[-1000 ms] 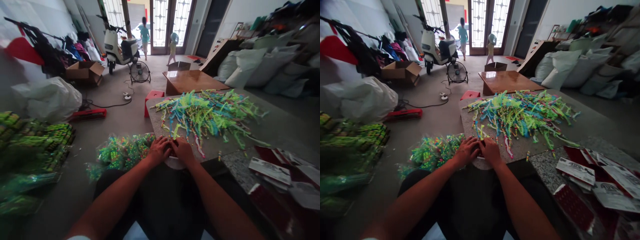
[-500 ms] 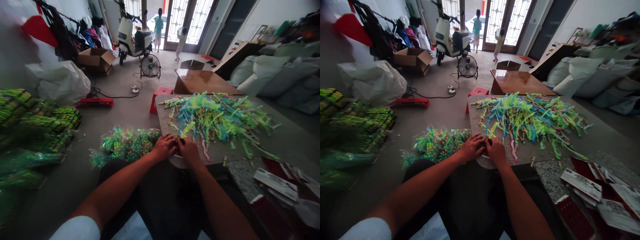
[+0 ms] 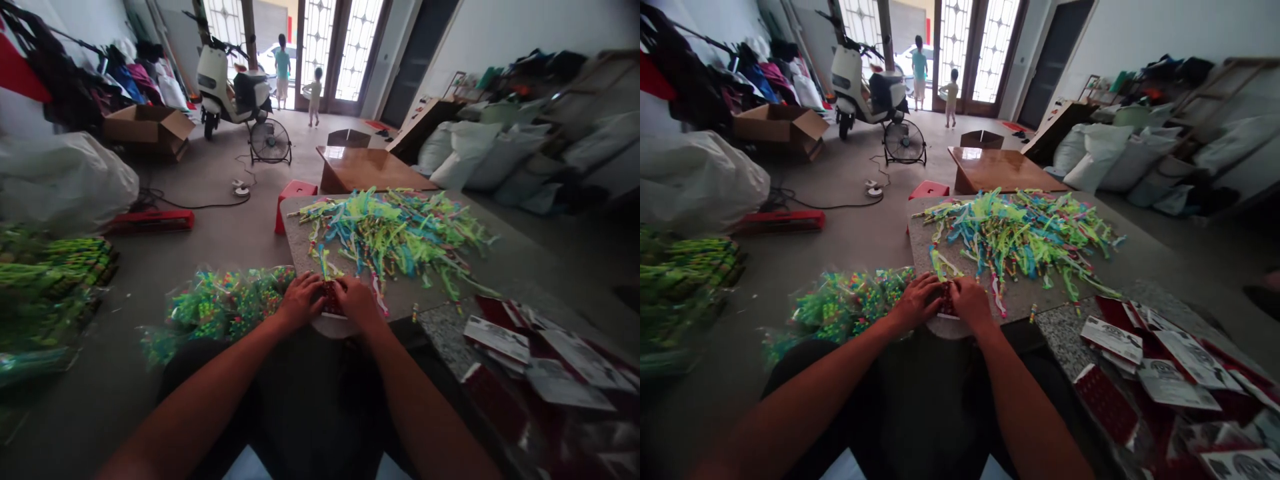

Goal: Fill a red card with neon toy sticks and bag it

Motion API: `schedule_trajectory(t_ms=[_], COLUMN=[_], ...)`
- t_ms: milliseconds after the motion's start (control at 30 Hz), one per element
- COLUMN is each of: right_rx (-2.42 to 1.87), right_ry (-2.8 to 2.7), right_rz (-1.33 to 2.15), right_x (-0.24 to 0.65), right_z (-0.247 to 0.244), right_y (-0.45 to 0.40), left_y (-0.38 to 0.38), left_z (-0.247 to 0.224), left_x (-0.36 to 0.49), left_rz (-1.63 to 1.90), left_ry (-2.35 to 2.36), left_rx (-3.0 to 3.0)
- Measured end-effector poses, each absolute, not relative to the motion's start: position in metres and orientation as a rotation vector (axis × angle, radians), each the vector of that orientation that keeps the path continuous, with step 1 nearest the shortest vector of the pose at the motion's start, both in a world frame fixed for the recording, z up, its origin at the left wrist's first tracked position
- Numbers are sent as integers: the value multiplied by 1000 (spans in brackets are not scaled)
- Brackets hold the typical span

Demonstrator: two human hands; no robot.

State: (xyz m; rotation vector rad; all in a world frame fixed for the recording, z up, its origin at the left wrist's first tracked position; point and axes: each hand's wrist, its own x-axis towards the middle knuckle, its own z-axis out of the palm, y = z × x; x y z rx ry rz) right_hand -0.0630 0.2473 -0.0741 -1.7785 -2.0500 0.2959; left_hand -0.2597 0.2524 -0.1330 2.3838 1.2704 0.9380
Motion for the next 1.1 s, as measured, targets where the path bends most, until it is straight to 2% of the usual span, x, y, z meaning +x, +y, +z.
schedule_trajectory(t_ms=[100,267,467,667,867,1100], right_rx=[-2085,-2369,-2372,-2012,-2324,-2406], right_ry=[-1821,-1800,-1753,-1859,-1454,-1564], right_rz=[195,306,340,525,278,506], right_x=[-37,-18,-21,-5,33,44], right_z=[-67,-70,-80,-75,-67,-62], right_y=[256,270,272,268,277,266], left_y=[253,254,252,255,255,254], left_z=[-132,-128,-124,-123,-122,-119], left_x=[-260,-262,-263,-265,-267,-267], left_rz=[934,934,943,924,948,945], left_ry=[1275,1283,1274,1219,1199,1186], left_rx=[2394,2397,2398,2455,2456,2459])
